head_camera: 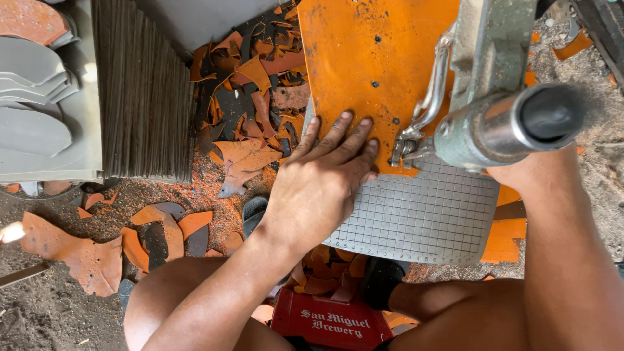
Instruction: The person uses a vertical band saw to cut orange rubber sheets into curved shapes. They guide the material through the blade, rotate the piece to follow the cut line, and remove offcuts as they work.
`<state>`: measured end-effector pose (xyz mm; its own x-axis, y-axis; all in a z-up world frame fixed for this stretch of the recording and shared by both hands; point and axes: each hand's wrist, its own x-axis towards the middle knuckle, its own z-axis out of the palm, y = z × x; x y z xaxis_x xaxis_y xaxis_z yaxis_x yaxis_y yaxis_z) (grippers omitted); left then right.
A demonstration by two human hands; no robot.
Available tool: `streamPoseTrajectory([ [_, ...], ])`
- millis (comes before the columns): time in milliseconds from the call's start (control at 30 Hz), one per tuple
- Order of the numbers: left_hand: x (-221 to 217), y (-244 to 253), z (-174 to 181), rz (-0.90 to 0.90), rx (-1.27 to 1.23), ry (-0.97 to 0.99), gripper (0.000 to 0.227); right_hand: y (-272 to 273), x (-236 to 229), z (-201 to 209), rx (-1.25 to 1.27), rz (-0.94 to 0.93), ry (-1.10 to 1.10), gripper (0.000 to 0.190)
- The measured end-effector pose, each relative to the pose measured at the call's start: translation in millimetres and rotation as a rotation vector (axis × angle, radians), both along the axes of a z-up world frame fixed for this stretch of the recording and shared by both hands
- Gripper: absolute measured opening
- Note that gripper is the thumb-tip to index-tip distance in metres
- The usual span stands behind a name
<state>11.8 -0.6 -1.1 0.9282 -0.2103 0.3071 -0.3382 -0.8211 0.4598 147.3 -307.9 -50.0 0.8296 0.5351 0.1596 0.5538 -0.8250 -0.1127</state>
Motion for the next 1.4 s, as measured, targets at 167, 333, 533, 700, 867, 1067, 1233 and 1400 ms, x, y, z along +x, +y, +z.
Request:
streamPoseTrajectory([
  [167,3,1,-1,0.004,-0.025,-0.007,0.035,2,6,-3,0.011,0.008,0.002,0.008],
  [333,8,3,-1,0.006,-0.004,-0.013,0.035,6,11,-7,0.023,0.008,0.001,0.008],
  [533,11,2,-6,0.013,-0.008,-0.024,0.034,7,12,-6,0.072,0.004,-0.013,0.008],
  [700,11,2,-8,0.042,0.064,-0.074,0.035,12,9,-1,0.144,0.014,-0.041,0.008],
  [867,22,-2,-9,0.128,0.119,-0.113,0.033,29,5,5,0.186,-0.069,-0.062,0.008],
  [1067,8,4,13,0.1,0.297,-0.142,0.032,46,-21,29,0.331,-0.169,0.045,0.008],
  [1233,-53,10,53,-0.075,0.259,0.327,0.019,52,-65,66,0.204,-0.307,0.17,0.026],
  [1400,-67,2,57,-0.289,-0.013,0.206,0.03,56,-112,101,-0.315,-0.472,0.402,0.049],
])
